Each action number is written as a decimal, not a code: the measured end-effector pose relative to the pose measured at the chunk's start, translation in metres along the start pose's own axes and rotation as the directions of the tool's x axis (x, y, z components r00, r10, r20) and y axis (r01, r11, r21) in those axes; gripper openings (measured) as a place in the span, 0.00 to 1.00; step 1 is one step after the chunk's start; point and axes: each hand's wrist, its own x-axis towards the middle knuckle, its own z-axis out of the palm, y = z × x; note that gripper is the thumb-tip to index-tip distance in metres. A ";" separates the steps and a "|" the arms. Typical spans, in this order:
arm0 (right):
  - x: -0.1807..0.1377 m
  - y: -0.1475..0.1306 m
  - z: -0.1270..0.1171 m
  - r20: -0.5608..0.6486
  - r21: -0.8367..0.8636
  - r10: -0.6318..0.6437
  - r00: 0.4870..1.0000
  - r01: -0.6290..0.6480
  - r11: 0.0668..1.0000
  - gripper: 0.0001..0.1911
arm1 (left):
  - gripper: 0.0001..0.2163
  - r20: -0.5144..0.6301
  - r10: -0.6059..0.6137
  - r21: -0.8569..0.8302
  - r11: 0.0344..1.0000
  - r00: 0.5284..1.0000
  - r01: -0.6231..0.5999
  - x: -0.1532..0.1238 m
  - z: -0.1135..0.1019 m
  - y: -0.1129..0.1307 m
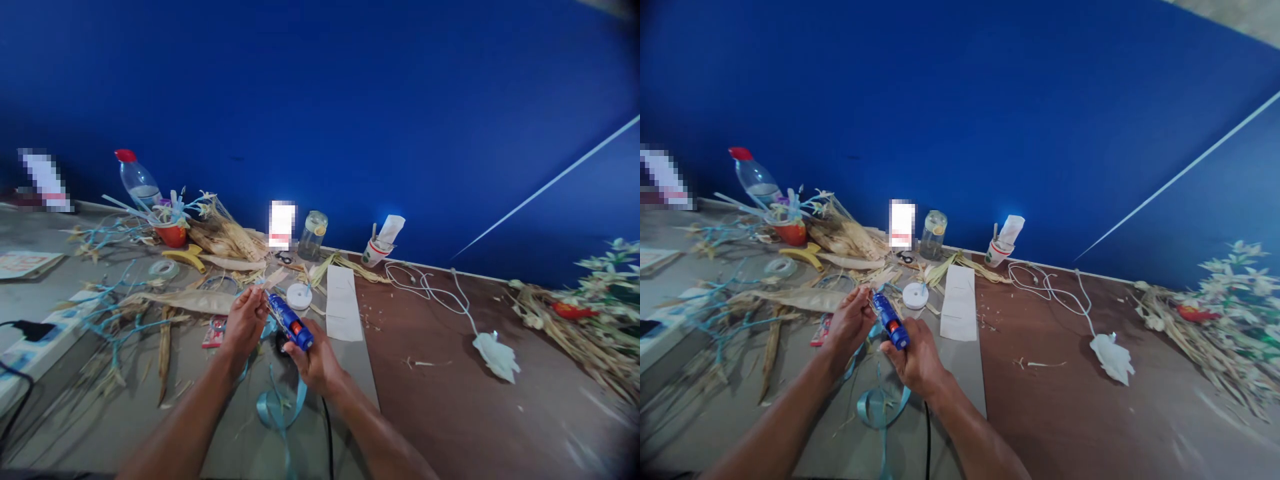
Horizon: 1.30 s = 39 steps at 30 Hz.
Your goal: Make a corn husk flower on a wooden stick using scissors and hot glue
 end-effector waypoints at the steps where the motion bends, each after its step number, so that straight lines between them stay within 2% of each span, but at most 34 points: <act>1: 0.000 0.000 0.000 -0.005 -0.003 0.005 1.000 -0.005 1.000 0.26 | 0.14 0.011 0.000 0.000 1.000 1.000 0.000 0.000 0.000 0.000; 4: 0.000 0.000 -0.001 -0.015 -0.002 0.020 1.000 -0.020 1.000 0.27 | 0.15 0.046 0.012 -0.006 1.000 0.999 -0.011 0.001 0.000 -0.001; 8: 0.000 0.000 -0.001 -0.012 -0.038 -0.026 1.000 0.025 0.999 0.27 | 0.14 -0.004 0.008 0.011 1.000 1.000 -0.007 0.000 0.001 0.000; 12: 0.000 0.000 -0.001 -0.016 -0.032 0.013 1.000 -0.013 0.999 0.26 | 0.14 0.025 0.007 0.007 1.000 1.000 -0.007 -0.001 0.001 0.000; 16: -0.001 -0.001 0.000 -0.008 -0.050 -0.027 1.000 0.026 0.998 0.25 | 0.13 -0.016 0.004 0.028 1.000 1.000 -0.004 -0.001 0.001 0.000; 25: -0.001 -0.002 -0.002 0.000 -0.038 -0.023 1.000 0.023 0.999 0.23 | 0.14 0.007 0.003 -0.013 1.000 1.000 -0.003 0.000 0.001 0.001; 28: -0.001 -0.002 -0.003 -0.015 -0.036 -0.003 1.000 0.003 0.999 0.25 | 0.14 0.022 0.014 -0.018 1.000 1.000 -0.014 0.000 0.001 0.001; 32: 0.000 -0.003 -0.003 -0.037 -0.047 -0.042 0.998 0.040 0.998 0.27 | 0.14 0.009 0.012 0.008 1.000 1.000 -0.012 -0.001 0.001 0.001; 36: 0.000 -0.003 -0.004 -0.021 -0.010 0.022 1.000 -0.022 1.000 0.28 | 0.14 0.043 0.017 0.003 1.000 0.999 -0.018 -0.001 0.000 0.000; 39: 0.000 -0.004 -0.004 0.013 0.002 0.026 1.000 -0.026 1.000 0.27 | 0.14 0.009 0.005 0.023 1.000 1.000 -0.006 -0.001 0.000 0.000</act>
